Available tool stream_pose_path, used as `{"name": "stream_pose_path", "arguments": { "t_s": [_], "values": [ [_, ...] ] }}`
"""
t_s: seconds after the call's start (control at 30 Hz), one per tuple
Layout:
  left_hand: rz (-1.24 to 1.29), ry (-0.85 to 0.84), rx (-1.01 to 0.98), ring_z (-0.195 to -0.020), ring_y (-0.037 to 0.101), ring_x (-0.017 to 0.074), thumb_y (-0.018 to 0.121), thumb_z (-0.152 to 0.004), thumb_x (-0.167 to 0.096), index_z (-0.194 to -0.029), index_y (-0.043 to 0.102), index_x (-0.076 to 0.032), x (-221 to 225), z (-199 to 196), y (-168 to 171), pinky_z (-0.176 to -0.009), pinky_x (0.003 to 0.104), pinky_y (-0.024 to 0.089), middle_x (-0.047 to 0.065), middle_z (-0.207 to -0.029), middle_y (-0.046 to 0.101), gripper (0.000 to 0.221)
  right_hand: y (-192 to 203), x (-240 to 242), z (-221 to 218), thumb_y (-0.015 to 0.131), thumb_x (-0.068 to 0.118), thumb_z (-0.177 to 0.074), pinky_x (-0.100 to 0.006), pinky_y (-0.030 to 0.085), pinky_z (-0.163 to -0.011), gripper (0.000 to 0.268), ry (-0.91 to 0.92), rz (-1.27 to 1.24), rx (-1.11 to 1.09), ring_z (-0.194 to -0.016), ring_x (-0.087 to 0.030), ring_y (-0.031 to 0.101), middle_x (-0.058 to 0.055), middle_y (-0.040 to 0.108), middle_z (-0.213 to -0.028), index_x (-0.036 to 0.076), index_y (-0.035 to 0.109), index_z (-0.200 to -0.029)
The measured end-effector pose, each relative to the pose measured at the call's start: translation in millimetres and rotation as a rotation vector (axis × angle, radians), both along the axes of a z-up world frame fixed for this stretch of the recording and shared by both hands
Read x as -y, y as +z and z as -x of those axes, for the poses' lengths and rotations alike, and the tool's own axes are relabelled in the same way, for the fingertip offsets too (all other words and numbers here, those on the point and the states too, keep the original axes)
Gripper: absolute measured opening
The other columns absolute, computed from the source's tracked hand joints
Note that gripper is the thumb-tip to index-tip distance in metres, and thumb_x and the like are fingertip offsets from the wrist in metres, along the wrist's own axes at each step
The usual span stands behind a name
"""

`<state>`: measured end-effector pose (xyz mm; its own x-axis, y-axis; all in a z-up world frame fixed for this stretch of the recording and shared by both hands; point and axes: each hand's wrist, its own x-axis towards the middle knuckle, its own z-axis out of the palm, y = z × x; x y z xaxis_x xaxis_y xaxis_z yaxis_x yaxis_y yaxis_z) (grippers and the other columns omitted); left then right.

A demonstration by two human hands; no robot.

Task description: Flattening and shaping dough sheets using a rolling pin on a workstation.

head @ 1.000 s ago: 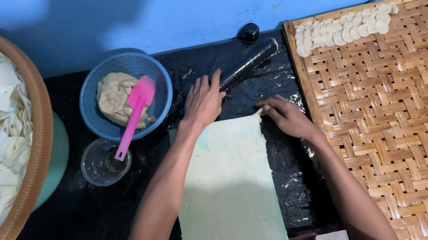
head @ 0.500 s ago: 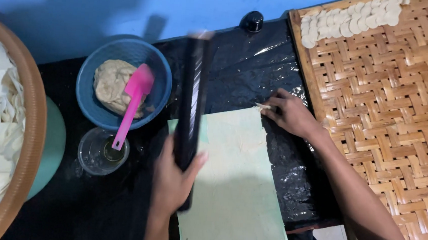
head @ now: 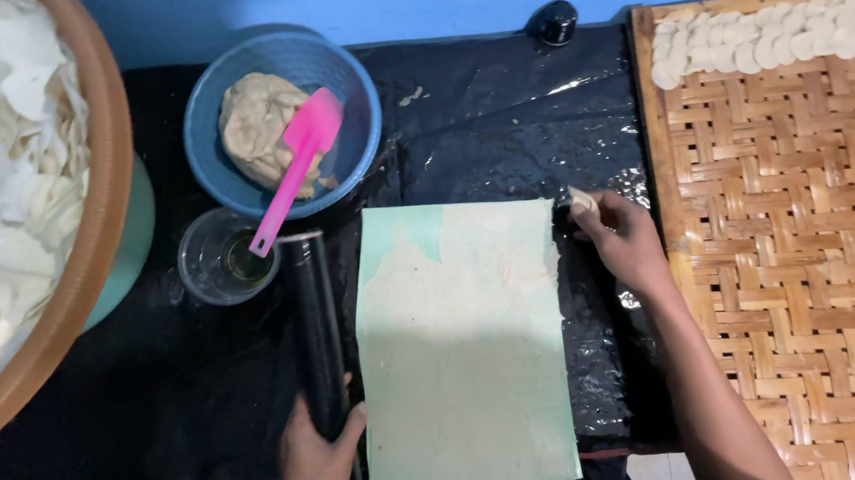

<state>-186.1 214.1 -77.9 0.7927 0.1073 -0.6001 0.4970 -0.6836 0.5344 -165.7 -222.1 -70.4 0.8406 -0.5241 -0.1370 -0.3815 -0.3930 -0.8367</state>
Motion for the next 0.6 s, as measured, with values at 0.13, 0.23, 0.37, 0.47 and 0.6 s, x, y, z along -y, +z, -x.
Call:
{"name": "stream_pose_path", "arguments": {
  "t_s": [0.13,0.23,0.37,0.47,0.6],
  "values": [
    [0.018,-0.059,0.195,-0.104,0.069,0.0375,0.086,-0.072,-0.026,-0.125,0.063,-0.001,24,-11,14,-0.090,0.046,0.053,0.022,-0.110,0.072,0.063,-16,-10,5,0.064,0.021,-0.104,-0.024,0.052,-0.080,0.025,0.047,-0.289,0.029,-0.088,-0.008,0.065,-0.004,0.072,-0.097,-0.001,0.070,-0.113],
    [-0.041,-0.072,0.107,-0.099,0.073,0.0388,0.084,-0.077,-0.029,-0.126,0.057,0.003,41,-28,24,-0.089,0.045,0.056,0.023,-0.106,0.072,0.065,-6,-10,5,0.063,0.019,-0.104,-0.023,0.053,-0.083,0.024,0.034,-0.287,0.065,-0.091,-0.007,0.066,-0.003,0.072,-0.099,-0.001,0.068,-0.115],
    [0.125,-0.095,0.167,-0.089,0.075,0.0308,0.083,-0.075,-0.026,-0.117,0.067,0.000,60,-39,29,-0.081,0.041,0.056,0.018,-0.097,0.076,0.052,-2,6,14,0.063,0.021,-0.103,-0.027,0.056,-0.081,0.026,-0.071,-0.168,0.028,-0.091,-0.012,0.069,-0.005,0.074,-0.102,0.002,0.069,-0.120],
    [0.315,-0.114,0.217,-0.081,0.073,0.0225,0.081,-0.074,-0.020,-0.117,0.070,-0.002,74,-41,25,-0.076,0.037,0.055,0.012,-0.093,0.076,0.048,0,16,27,0.066,0.022,-0.105,-0.030,0.056,-0.081,0.027,-0.108,0.008,0.048,-0.095,-0.017,0.068,-0.011,0.072,-0.110,0.001,0.071,-0.120],
    [0.486,-0.089,0.201,-0.074,0.068,0.0173,0.078,-0.076,-0.015,-0.120,0.069,-0.002,81,-43,20,-0.073,0.033,0.054,0.007,-0.093,0.075,0.047,8,4,32,0.069,0.025,-0.103,-0.035,0.062,-0.083,0.026,-0.067,0.325,0.100,-0.102,-0.021,0.069,-0.015,0.067,-0.122,0.002,0.076,-0.114]
  ]
}}
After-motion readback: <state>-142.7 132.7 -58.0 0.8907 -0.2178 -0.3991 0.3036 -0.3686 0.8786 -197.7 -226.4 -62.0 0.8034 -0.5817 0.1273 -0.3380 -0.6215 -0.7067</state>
